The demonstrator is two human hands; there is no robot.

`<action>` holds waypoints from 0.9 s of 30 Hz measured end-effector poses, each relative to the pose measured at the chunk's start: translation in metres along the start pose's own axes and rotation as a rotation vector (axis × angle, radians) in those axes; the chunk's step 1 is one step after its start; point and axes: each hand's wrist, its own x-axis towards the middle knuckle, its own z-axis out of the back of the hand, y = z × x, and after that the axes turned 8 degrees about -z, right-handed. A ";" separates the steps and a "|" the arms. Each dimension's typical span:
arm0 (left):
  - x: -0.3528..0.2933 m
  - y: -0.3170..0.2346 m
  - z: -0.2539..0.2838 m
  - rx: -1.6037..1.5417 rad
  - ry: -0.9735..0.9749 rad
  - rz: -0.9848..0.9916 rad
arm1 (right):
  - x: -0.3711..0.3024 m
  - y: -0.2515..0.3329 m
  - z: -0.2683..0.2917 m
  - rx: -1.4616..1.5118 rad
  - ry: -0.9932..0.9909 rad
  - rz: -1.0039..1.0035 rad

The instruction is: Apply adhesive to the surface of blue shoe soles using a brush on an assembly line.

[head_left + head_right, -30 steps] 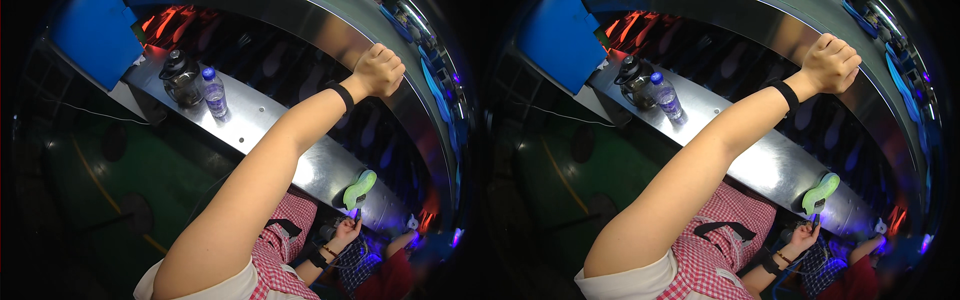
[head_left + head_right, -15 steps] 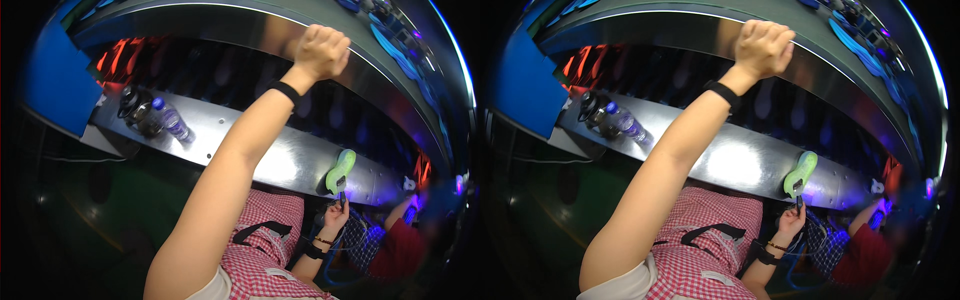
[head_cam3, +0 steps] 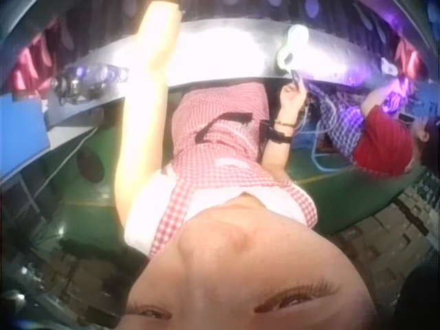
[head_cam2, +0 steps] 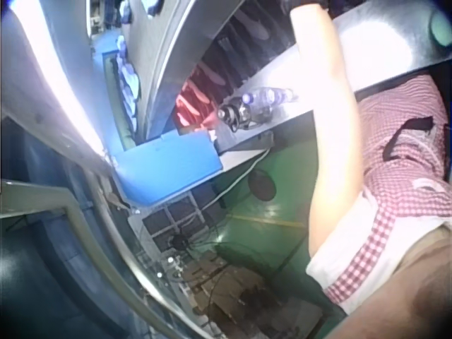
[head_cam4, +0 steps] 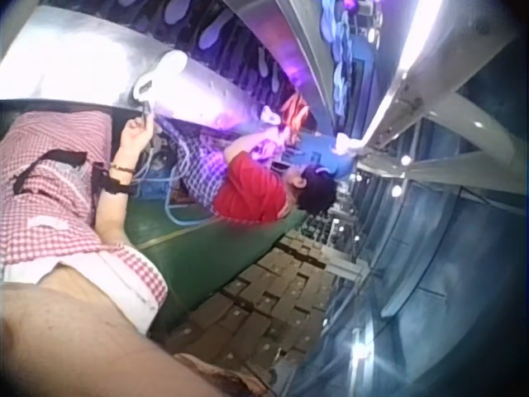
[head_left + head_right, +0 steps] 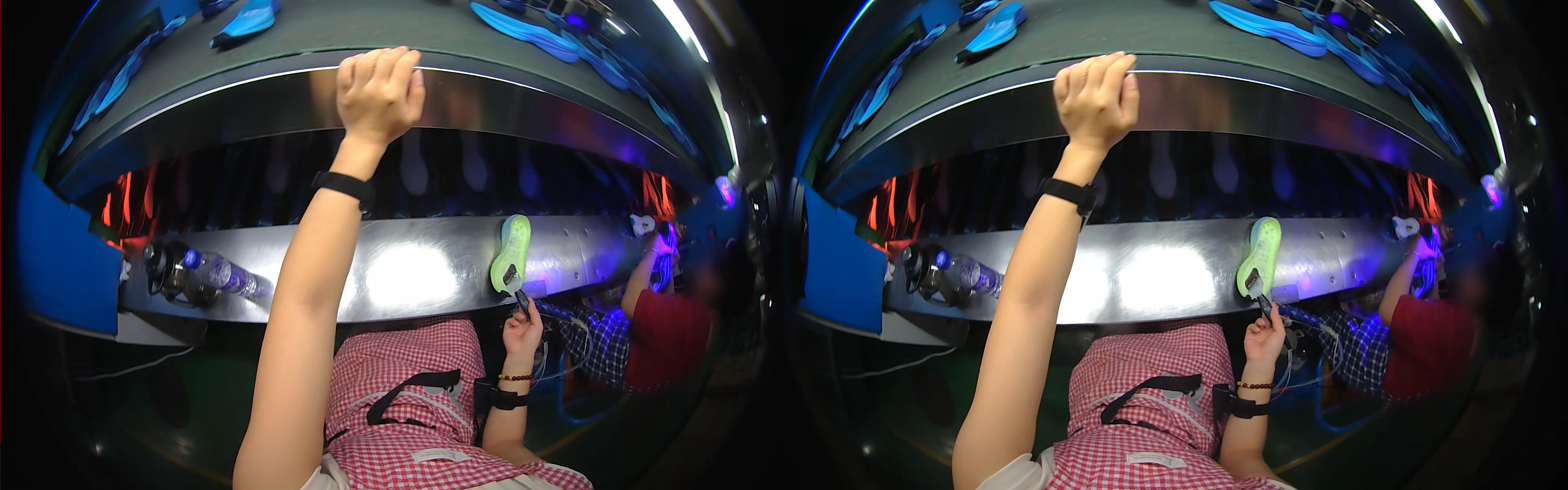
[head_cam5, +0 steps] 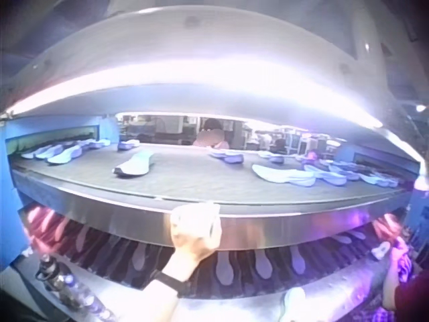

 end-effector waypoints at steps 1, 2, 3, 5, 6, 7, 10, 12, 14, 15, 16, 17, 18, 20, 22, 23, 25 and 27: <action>0.000 -0.002 -0.001 -0.001 0.010 0.000 | -0.003 0.001 -0.003 0.003 -0.032 0.000; 0.001 -0.005 -0.002 -0.003 0.016 0.003 | -0.002 0.002 -0.002 0.025 -0.039 0.016; 0.002 -0.004 0.001 0.006 0.030 0.002 | -0.002 0.002 -0.001 0.007 -0.018 0.008; 0.002 -0.005 0.001 0.010 0.056 0.006 | 0.000 0.002 0.003 0.011 -0.011 0.020; 0.001 -0.001 0.003 0.039 0.047 -0.014 | 0.002 0.000 0.003 0.005 0.001 0.008; 0.002 -0.001 0.003 0.037 0.057 -0.016 | 0.001 0.000 0.003 0.001 0.006 0.000; 0.004 -0.002 0.004 0.033 0.071 -0.018 | -0.001 -0.003 0.000 0.036 -0.012 0.003; 0.004 -0.005 0.005 0.028 0.087 -0.018 | -0.001 -0.004 0.001 0.047 -0.014 0.006; 0.005 -0.009 0.007 0.014 0.111 -0.015 | -0.002 -0.004 0.001 0.058 -0.013 0.011; 0.005 -0.009 0.009 0.015 0.118 -0.013 | -0.003 -0.005 0.000 0.056 -0.012 0.006; 0.006 -0.009 0.010 0.016 0.126 -0.012 | -0.004 -0.006 0.000 0.055 -0.011 0.000; 0.006 -0.007 0.011 0.006 0.146 -0.018 | -0.002 -0.007 0.001 0.065 0.009 -0.006; 0.006 -0.006 0.012 -0.002 0.143 -0.025 | -0.003 -0.006 -0.002 0.075 0.008 -0.003; 0.006 -0.006 0.012 0.001 0.184 -0.045 | -0.006 -0.005 -0.008 0.006 0.063 0.039; 0.013 -0.007 0.016 -0.016 0.210 -0.050 | -0.010 -0.001 -0.011 0.027 0.123 0.073; 0.020 -0.009 0.023 -0.027 0.225 -0.042 | -0.020 0.003 -0.015 -0.005 0.156 0.105; 0.022 -0.014 0.024 -0.075 0.300 0.016 | -0.015 0.006 -0.012 -0.038 0.232 0.133; 0.026 -0.015 0.023 -0.256 0.317 0.174 | -0.011 0.007 -0.009 -0.052 0.261 0.129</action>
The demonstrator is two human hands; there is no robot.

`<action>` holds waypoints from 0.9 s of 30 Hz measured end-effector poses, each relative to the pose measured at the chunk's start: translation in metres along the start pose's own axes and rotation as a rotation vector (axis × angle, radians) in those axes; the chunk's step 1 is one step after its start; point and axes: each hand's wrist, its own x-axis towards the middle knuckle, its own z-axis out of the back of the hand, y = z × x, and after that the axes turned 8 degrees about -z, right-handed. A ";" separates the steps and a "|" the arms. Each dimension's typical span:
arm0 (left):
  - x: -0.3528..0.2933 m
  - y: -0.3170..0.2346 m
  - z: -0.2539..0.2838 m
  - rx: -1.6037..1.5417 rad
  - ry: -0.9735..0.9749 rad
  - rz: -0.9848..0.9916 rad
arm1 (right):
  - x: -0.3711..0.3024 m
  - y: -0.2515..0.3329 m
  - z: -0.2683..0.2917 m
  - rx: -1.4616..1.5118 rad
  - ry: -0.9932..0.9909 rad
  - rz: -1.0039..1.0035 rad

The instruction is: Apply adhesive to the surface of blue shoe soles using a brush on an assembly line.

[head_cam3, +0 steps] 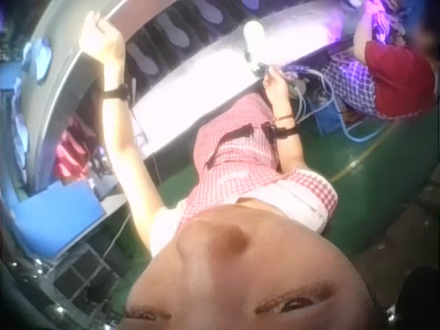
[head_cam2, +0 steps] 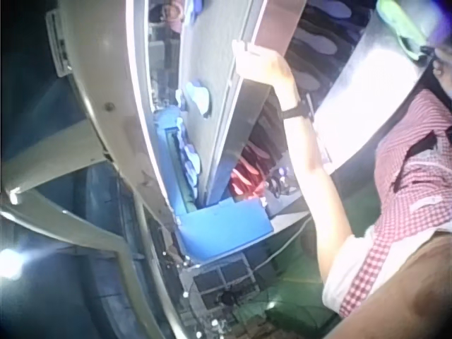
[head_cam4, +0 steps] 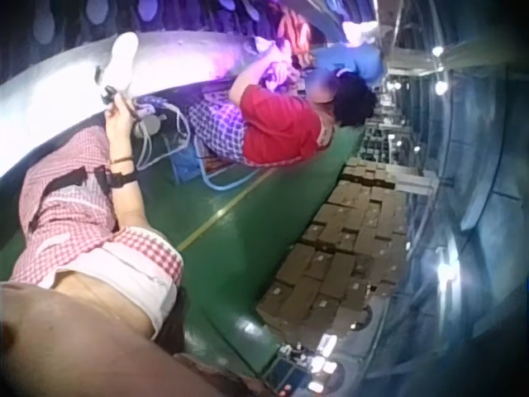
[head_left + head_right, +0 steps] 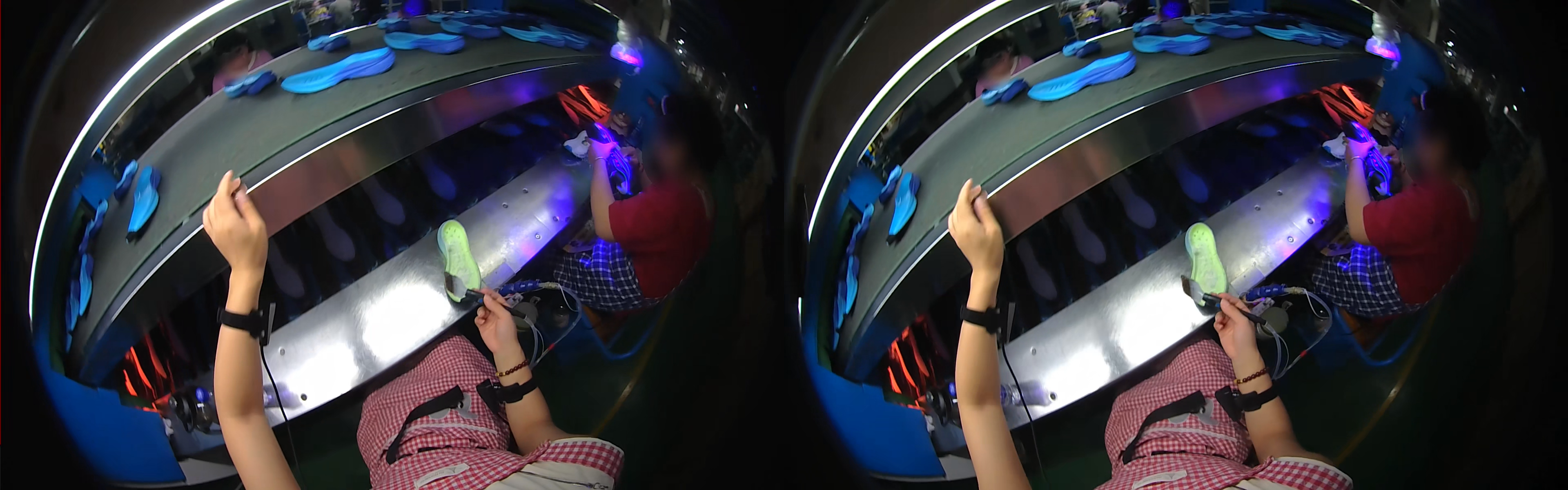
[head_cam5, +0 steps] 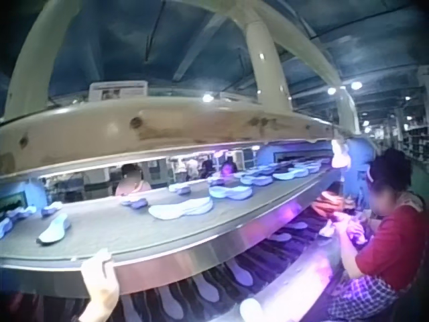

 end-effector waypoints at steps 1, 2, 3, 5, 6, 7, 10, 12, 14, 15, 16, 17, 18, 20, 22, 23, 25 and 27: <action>0.004 -0.004 -0.003 -0.158 -0.035 0.033 | 0.000 0.001 0.001 -0.034 0.026 -0.019; 0.012 -0.009 -0.008 -0.205 -0.001 -0.040 | 0.002 0.002 0.001 -0.031 0.044 -0.011; 0.022 -0.018 -0.009 -0.248 0.035 -0.109 | 0.001 0.002 0.001 -0.020 0.050 -0.004; 0.044 -0.042 -0.019 -0.222 0.083 -0.233 | 0.002 0.003 0.002 -0.006 0.062 -0.023; 0.057 -0.055 -0.030 -0.298 0.102 -0.240 | 0.002 0.006 0.005 -0.016 0.065 -0.015; 0.069 -0.060 -0.039 -0.301 0.097 -0.249 | 0.001 0.007 0.002 -0.012 0.063 -0.024; 0.113 -0.080 -0.067 -0.380 0.351 -0.143 | 0.008 0.004 0.012 0.021 0.139 -0.033; 0.140 -0.085 -0.091 -0.316 0.436 -0.153 | 0.009 0.005 0.012 0.007 0.168 -0.030; 0.166 -0.086 -0.115 -0.134 0.650 -0.119 | 0.011 0.006 0.010 -0.005 0.190 -0.022; 0.172 -0.091 -0.122 -0.136 0.645 -0.125 | 0.007 0.012 0.000 -0.008 0.188 -0.017; 0.177 -0.098 -0.133 -0.137 0.729 -0.106 | 0.009 0.015 -0.002 -0.020 0.187 -0.022; 0.181 -0.103 -0.144 -0.137 0.813 -0.087 | 0.010 0.016 -0.002 -0.033 0.186 -0.029; 0.183 -0.100 -0.156 -0.138 0.867 -0.133 | 0.009 0.017 -0.008 -0.048 0.156 -0.025; 0.186 -0.095 -0.181 -0.103 0.896 -0.130 | 0.015 0.015 -0.004 -0.039 0.168 -0.018; 0.190 -0.097 -0.194 -0.030 0.997 -0.089 | 0.018 0.013 0.000 -0.027 0.173 -0.024; 0.191 -0.097 -0.200 -0.030 0.996 -0.084 | 0.019 0.012 -0.001 -0.010 0.169 -0.049; 0.193 -0.101 -0.206 0.151 1.048 -0.120 | 0.021 0.014 0.000 -0.002 0.168 -0.081; 0.201 -0.103 -0.206 0.083 1.101 -0.046 | 0.022 0.013 0.001 0.009 0.165 -0.121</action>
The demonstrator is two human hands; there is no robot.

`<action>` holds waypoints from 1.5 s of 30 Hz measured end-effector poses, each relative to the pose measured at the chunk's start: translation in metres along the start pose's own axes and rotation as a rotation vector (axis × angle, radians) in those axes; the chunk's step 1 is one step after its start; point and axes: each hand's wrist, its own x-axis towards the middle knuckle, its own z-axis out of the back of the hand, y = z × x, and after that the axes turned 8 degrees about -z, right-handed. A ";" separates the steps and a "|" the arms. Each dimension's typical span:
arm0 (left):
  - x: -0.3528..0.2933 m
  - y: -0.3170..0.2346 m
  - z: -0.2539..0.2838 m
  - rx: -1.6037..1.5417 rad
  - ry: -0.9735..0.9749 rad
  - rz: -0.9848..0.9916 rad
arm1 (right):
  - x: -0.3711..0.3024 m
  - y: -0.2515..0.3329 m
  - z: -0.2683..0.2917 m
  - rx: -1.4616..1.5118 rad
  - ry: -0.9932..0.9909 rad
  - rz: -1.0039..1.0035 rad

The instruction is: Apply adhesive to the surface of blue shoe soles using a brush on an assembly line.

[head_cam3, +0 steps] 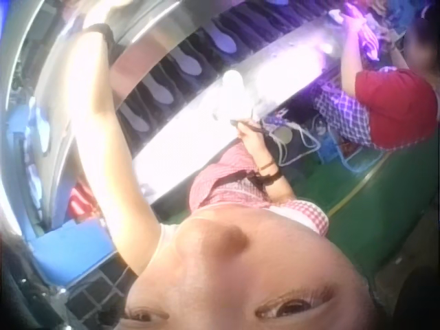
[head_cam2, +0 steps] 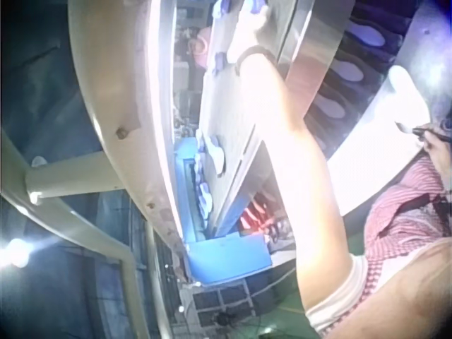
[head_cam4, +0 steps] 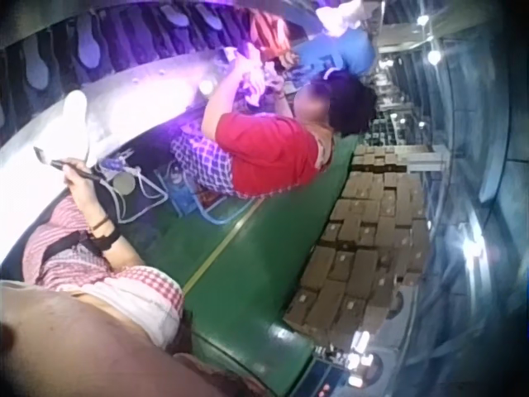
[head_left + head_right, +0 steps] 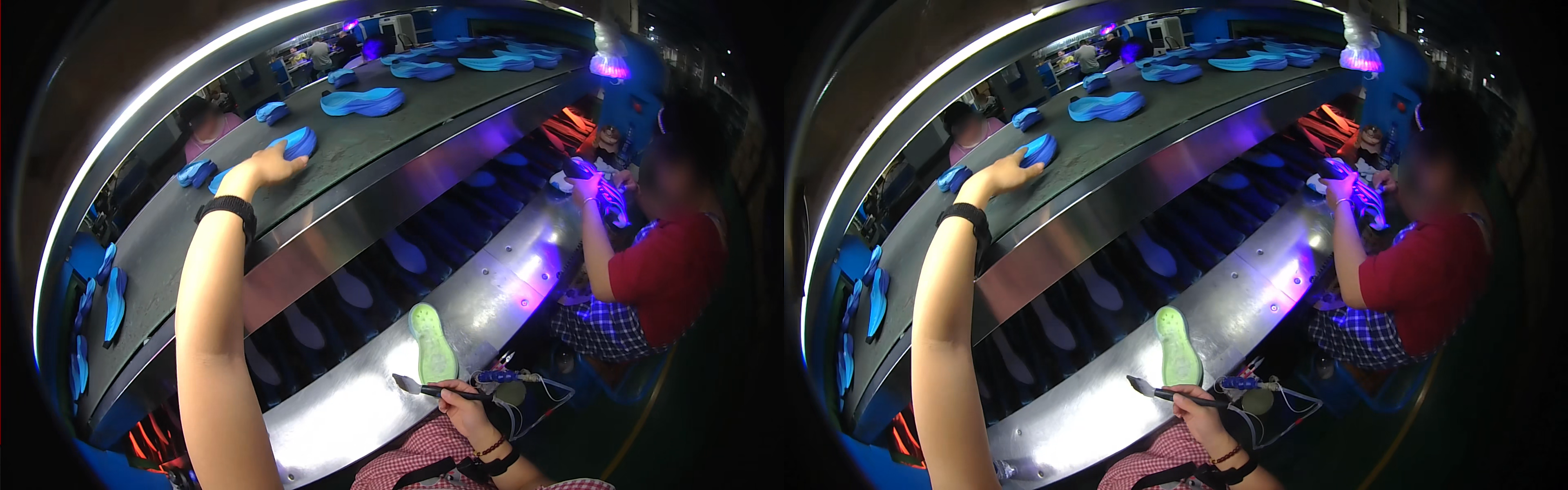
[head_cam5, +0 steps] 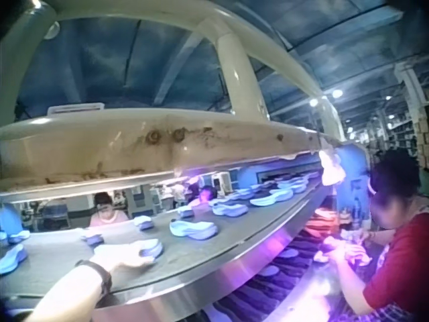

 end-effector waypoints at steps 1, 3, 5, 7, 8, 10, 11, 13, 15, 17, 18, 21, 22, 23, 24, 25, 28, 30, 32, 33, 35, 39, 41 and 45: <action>0.000 -0.002 0.004 -0.090 0.056 0.012 | 0.001 -0.002 0.001 0.010 -0.012 -0.010; -0.006 -0.008 0.017 -0.066 0.033 -0.005 | 0.006 -0.003 0.003 -0.001 -0.019 -0.022; -0.016 -0.001 0.014 -0.093 -0.050 -0.188 | 0.009 -0.005 0.003 -0.018 -0.015 -0.043; -0.042 -0.017 0.020 -0.153 0.022 -0.279 | 0.010 -0.005 0.003 -0.014 -0.015 -0.009; -0.059 -0.016 0.022 -0.179 0.064 -0.309 | 0.011 -0.004 0.003 -0.024 -0.001 -0.030; -0.102 -0.011 0.026 -0.086 -0.073 -0.371 | 0.011 -0.003 0.002 -0.035 -0.028 -0.005; -0.123 -0.008 0.026 -0.058 -0.089 -0.373 | 0.010 -0.003 0.003 -0.053 -0.038 0.008; -0.171 0.007 0.027 -0.166 -0.195 -0.366 | 0.006 -0.002 -0.001 -0.055 -0.011 0.030; -0.217 0.023 0.014 -0.235 -0.499 -0.402 | 0.001 0.001 -0.006 -0.045 -0.015 0.047; -0.261 0.043 -0.015 -0.661 -0.899 -0.205 | -0.005 -0.001 -0.008 -0.061 -0.014 0.065; -0.287 0.048 -0.029 -1.055 -1.094 0.015 | -0.007 -0.001 -0.012 -0.101 0.022 0.064; -0.332 0.045 -0.048 -1.885 -0.915 0.256 | -0.011 0.004 -0.025 -0.239 0.089 0.072; -0.347 0.053 -0.057 -2.100 -0.441 0.191 | -0.016 0.004 -0.029 -0.244 0.076 0.085; -0.364 0.064 -0.070 -2.090 -0.306 0.182 | -0.016 0.005 -0.037 -0.255 0.100 0.115; -0.385 0.068 -0.084 -2.084 -0.176 0.179 | -0.022 0.006 -0.043 -0.274 0.123 0.137; -0.401 0.068 -0.094 -2.116 -0.181 0.149 | -0.022 0.005 -0.046 -0.268 0.137 0.165; -0.448 0.063 -0.138 -2.381 -0.092 0.043 | -0.030 0.002 -0.051 -0.224 0.177 0.206; -0.449 0.042 -0.146 -2.800 0.247 0.166 | -0.029 -0.004 -0.052 -0.226 0.244 0.192; -0.451 0.033 -0.179 -2.563 0.352 0.223 | -0.032 -0.013 -0.060 -0.309 0.219 0.196; -0.457 0.031 -0.199 -2.474 0.348 0.231 | -0.039 -0.018 -0.079 -0.311 0.278 0.168; -0.461 0.018 -0.219 -2.486 0.204 0.208 | -0.037 -0.033 -0.107 -0.417 0.351 0.096; -0.467 -0.004 -0.251 -2.816 0.067 0.242 | -0.028 -0.072 -0.109 -0.530 0.285 -0.110; -0.468 -0.013 -0.253 -2.832 0.073 0.248 | -0.022 -0.082 -0.108 -0.457 0.295 -0.172; -0.472 -0.025 -0.243 -2.896 0.070 0.260 | -0.018 -0.086 -0.108 -0.453 0.277 -0.206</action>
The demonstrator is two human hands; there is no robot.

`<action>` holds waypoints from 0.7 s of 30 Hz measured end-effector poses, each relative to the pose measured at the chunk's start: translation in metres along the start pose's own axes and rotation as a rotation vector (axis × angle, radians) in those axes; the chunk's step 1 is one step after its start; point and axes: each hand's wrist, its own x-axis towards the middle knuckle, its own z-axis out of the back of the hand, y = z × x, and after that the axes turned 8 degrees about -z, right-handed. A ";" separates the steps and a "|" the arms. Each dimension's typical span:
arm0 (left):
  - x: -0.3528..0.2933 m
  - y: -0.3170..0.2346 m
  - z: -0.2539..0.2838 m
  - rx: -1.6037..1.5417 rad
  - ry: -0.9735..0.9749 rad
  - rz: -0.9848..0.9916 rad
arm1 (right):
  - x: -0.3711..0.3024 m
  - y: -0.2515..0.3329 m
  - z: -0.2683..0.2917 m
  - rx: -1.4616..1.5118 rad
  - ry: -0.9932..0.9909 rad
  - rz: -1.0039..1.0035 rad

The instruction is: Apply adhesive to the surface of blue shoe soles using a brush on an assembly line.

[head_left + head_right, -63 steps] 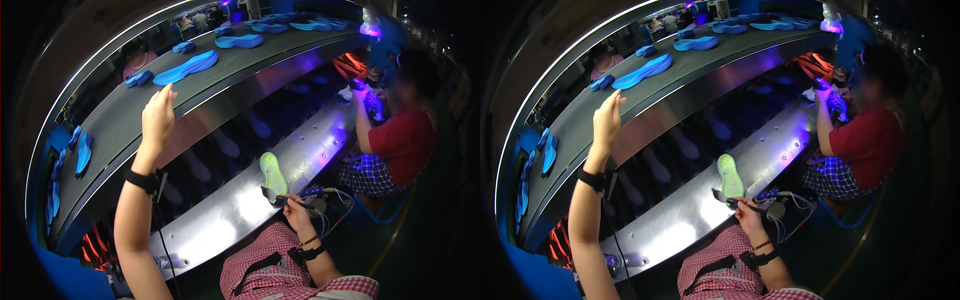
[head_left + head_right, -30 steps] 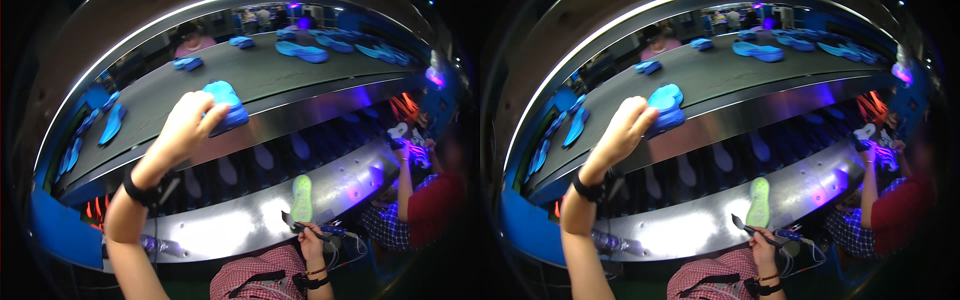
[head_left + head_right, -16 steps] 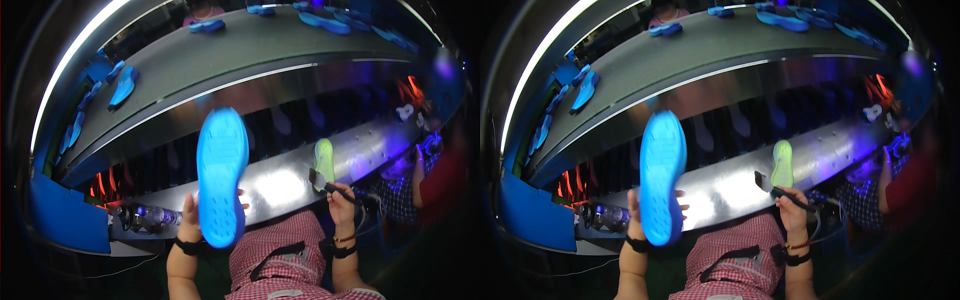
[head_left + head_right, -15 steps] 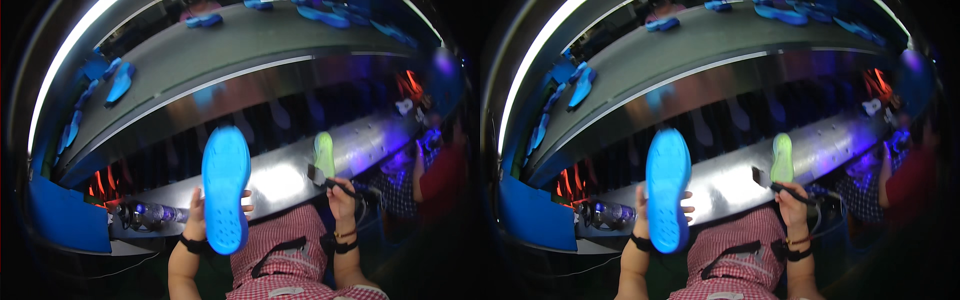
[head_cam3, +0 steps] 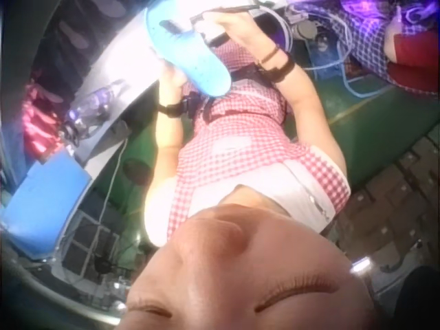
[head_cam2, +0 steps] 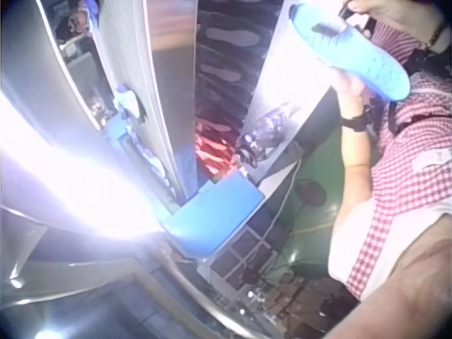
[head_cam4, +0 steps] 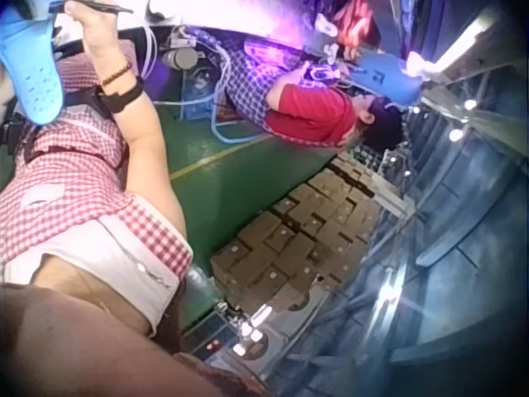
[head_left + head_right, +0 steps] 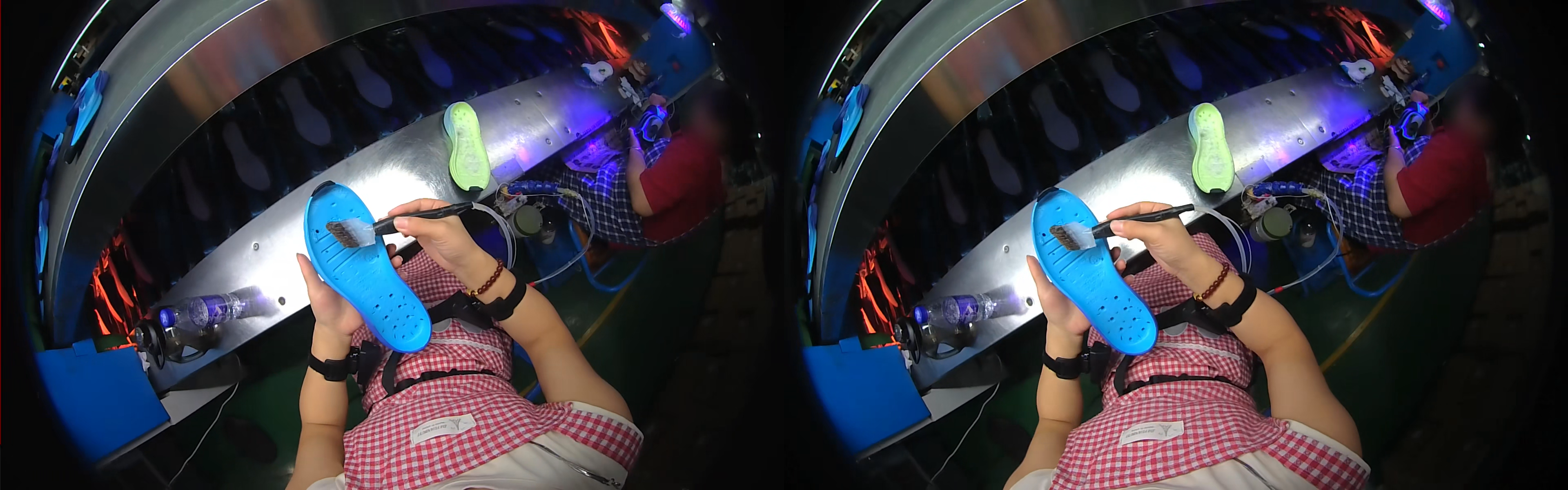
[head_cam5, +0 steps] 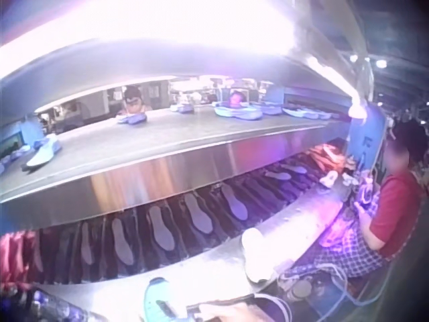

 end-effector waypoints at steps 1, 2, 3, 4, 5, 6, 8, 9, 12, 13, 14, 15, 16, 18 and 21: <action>-0.002 0.002 -0.002 -0.005 -0.022 0.013 | 0.000 0.001 -0.003 0.005 -0.019 0.001; -0.003 0.004 -0.004 -0.005 -0.022 0.010 | 0.001 0.002 -0.005 0.010 -0.039 0.003; -0.004 0.005 -0.006 -0.026 -0.046 0.013 | 0.001 0.003 -0.006 0.013 -0.033 0.005; -0.005 0.006 -0.007 -0.046 -0.069 0.018 | 0.002 0.004 -0.006 -0.044 -0.045 -0.013; -0.004 0.007 -0.008 -0.038 -0.069 0.016 | 0.003 0.006 -0.006 -0.099 -0.057 -0.029; -0.002 0.007 -0.007 -0.052 -0.066 0.028 | 0.004 0.008 -0.008 -0.117 -0.074 -0.029; -0.001 0.006 -0.002 -0.062 -0.064 0.043 | 0.006 0.015 -0.017 -0.136 -0.094 0.007; 0.001 0.008 0.001 -0.005 -0.055 0.033 | 0.008 0.018 -0.020 -0.163 -0.112 0.040; 0.003 0.014 -0.005 0.107 -0.120 -0.069 | 0.005 0.015 -0.038 -0.369 -0.147 0.126; 0.004 0.017 -0.009 0.160 -0.195 -0.163 | 0.001 0.011 -0.044 -0.553 -0.176 0.192; 0.006 0.019 -0.007 0.189 -0.343 -0.225 | -0.003 0.007 -0.046 -0.889 -0.110 0.446; 0.009 0.015 -0.008 0.197 -0.344 -0.228 | -0.004 -0.001 -0.051 -0.956 -0.093 0.761; 0.010 0.012 -0.009 0.240 -0.391 -0.290 | -0.010 -0.004 -0.052 -0.986 -0.050 0.745; 0.008 -0.006 0.001 0.287 -0.243 -0.306 | -0.028 -0.005 -0.045 -1.021 0.070 0.652; 0.006 -0.024 -0.009 0.335 -0.306 -0.317 | -0.053 0.014 -0.020 -1.037 0.403 0.387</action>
